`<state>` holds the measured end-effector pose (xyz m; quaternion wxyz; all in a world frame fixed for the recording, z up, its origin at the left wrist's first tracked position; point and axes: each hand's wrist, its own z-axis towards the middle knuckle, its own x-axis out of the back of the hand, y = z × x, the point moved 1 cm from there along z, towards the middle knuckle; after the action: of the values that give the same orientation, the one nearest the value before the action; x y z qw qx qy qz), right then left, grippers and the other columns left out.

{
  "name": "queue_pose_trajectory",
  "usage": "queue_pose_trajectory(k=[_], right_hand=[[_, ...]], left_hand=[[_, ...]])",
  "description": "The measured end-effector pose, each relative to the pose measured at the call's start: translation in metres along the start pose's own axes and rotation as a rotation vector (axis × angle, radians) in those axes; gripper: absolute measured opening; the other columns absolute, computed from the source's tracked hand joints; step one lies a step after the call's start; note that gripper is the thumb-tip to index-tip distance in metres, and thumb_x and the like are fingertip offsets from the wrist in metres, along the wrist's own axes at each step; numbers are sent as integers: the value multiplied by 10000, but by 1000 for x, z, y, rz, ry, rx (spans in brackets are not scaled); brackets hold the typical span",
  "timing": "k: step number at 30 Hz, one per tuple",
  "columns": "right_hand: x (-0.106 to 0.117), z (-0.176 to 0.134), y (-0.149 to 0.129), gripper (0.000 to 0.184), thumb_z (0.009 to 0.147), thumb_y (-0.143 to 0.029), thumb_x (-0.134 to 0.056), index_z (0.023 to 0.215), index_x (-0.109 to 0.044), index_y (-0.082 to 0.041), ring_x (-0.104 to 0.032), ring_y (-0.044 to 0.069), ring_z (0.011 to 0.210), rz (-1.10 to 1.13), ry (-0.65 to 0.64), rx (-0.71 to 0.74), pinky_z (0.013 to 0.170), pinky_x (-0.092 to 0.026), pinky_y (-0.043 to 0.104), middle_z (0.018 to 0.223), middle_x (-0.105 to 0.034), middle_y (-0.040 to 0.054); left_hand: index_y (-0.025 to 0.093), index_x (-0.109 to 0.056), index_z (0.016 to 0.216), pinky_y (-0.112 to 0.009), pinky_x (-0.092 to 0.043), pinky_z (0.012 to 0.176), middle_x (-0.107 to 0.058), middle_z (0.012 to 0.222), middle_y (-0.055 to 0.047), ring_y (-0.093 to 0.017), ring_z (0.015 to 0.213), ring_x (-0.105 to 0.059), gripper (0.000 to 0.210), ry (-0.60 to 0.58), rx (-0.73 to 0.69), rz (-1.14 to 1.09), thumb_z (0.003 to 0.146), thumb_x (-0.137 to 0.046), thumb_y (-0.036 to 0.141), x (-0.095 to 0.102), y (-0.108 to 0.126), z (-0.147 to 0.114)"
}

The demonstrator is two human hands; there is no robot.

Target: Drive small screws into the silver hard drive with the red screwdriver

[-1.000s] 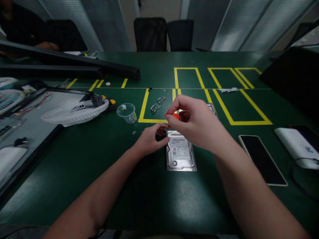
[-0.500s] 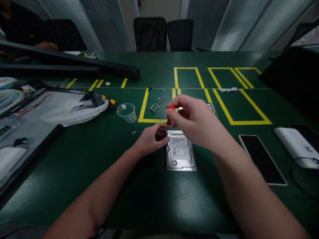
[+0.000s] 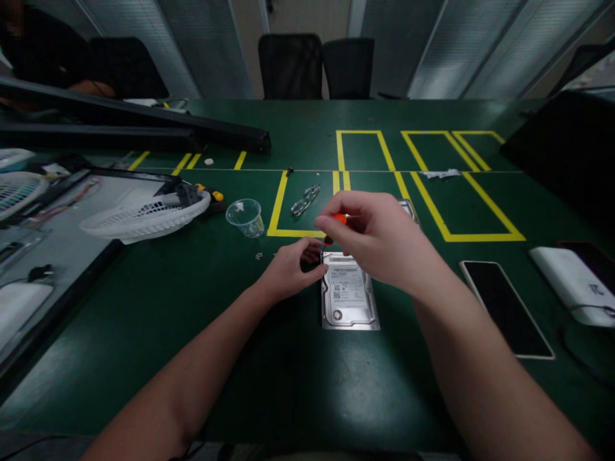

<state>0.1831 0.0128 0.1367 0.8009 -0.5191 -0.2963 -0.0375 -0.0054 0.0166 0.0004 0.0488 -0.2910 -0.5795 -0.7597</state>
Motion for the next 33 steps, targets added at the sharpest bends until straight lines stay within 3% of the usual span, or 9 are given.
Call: queue_pose_trajectory(k=[3,7,9,12,16,20,23,27,33], right_hand=[[-1,1,1,222,1077,-312,-627,926,-718,-178,-638,178,778,1,-28,-28,688,-430,341,854,-690,27],[-2,2,6,194,1097,-239,-539,1108,-720,-169,-694,211,929,25,-6,-29,752,-475,352,1033,-737,68],[-2,2,7,211,1092,-230,-533,1139,-727,-162,-697,210,914,11,25,-37,739,-481,355,1056,-744,75],[-1,1,5,145,1050,-271,-628,1021,-727,-170,-650,173,723,-38,75,-80,617,-431,339,901,-731,43],[1,-1,5,144,971,-287,-724,874,-657,-204,-536,136,553,-101,103,-129,512,-333,314,651,-603,-29],[0,-1,5,29,951,-188,-692,930,-674,-197,-626,171,740,-100,66,-57,618,-413,319,845,-697,13],[0,-1,2,88,985,-163,-657,919,-711,-182,-650,180,835,-73,20,-4,697,-449,328,921,-721,27],[0,-1,0,183,1044,-286,-676,907,-731,-177,-661,177,835,-10,-23,-11,712,-455,330,920,-722,28],[-3,2,6,228,1122,-275,-516,1107,-717,-169,-693,200,907,45,-15,-34,740,-477,340,1009,-731,60]], left_hand=[[165,-664,1196,-378,-652,879,-782,1120,-100,-212,950,-763,336,-2,-10,-5,913,-786,300,1,1,0],[156,-660,1191,-387,-653,869,-783,1115,-109,-213,931,-759,350,1,9,-5,904,-790,310,1,0,-1],[151,-655,1237,-404,-654,890,-782,1129,-115,-221,953,-762,396,-3,20,-9,901,-792,310,0,-1,0],[146,-652,1271,-420,-654,913,-780,1136,-118,-229,984,-763,431,-8,29,-8,897,-800,305,1,-1,0],[155,-663,1204,-390,-658,880,-785,1087,-102,-215,943,-766,376,1,14,14,894,-814,305,1,0,0],[163,-665,1146,-356,-656,854,-788,1063,-87,-193,895,-760,311,21,-14,45,898,-804,289,1,0,-1],[165,-660,1150,-353,-656,853,-788,1082,-88,-196,910,-763,310,16,-21,37,906,-798,298,1,0,0],[164,-661,1160,-368,-656,871,-787,1115,-100,-208,937,-769,316,5,-24,31,912,-792,308,1,0,0],[158,-657,1171,-363,-656,853,-784,1105,-104,-197,903,-763,324,6,6,17,903,-786,288,1,3,0]])
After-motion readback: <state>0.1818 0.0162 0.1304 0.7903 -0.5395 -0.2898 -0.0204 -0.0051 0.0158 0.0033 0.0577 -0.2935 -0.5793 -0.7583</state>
